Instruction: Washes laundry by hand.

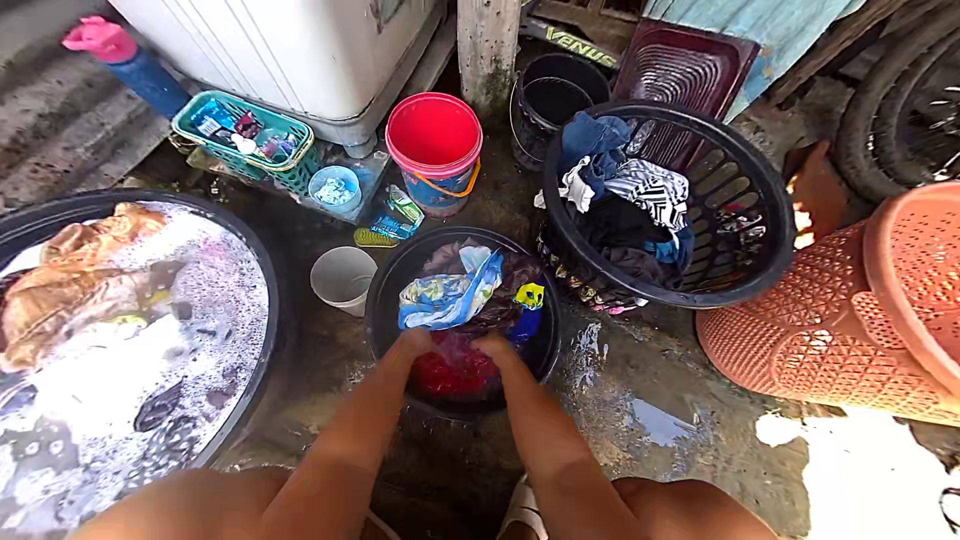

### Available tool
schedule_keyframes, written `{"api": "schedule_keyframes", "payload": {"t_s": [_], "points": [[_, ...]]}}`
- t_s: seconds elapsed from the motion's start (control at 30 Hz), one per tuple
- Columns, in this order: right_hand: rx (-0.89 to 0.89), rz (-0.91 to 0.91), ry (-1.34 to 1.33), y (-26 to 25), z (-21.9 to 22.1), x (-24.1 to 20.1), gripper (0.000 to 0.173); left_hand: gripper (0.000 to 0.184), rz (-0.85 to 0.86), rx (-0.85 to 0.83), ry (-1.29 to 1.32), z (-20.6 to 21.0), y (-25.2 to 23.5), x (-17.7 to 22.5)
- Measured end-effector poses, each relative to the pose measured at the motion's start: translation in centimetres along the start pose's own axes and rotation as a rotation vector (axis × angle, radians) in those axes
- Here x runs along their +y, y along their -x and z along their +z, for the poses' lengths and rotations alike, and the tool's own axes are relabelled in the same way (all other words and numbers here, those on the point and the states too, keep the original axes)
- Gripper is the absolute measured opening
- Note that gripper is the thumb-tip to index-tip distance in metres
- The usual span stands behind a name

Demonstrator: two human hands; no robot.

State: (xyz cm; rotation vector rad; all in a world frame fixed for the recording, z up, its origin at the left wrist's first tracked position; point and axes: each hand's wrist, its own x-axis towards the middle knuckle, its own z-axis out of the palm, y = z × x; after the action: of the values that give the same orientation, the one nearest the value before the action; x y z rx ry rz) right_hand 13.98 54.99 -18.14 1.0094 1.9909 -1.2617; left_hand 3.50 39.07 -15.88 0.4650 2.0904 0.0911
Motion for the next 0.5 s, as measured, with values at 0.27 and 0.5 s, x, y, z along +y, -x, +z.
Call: {"api": "schedule_keyframes", "payload": {"t_s": [0.27,0.5], "points": [[-0.109,-0.631,0.287,14.8,-14.3,-8.8,0.033,0.028,0.656,0.111,0.403,-12.0,12.4,-1.2],[0.249,-1.347,0.324,30.9,-20.8,-14.3,0.015,0.016,1.342,0.705,0.396,-18.2,23.8,0.4]]}}
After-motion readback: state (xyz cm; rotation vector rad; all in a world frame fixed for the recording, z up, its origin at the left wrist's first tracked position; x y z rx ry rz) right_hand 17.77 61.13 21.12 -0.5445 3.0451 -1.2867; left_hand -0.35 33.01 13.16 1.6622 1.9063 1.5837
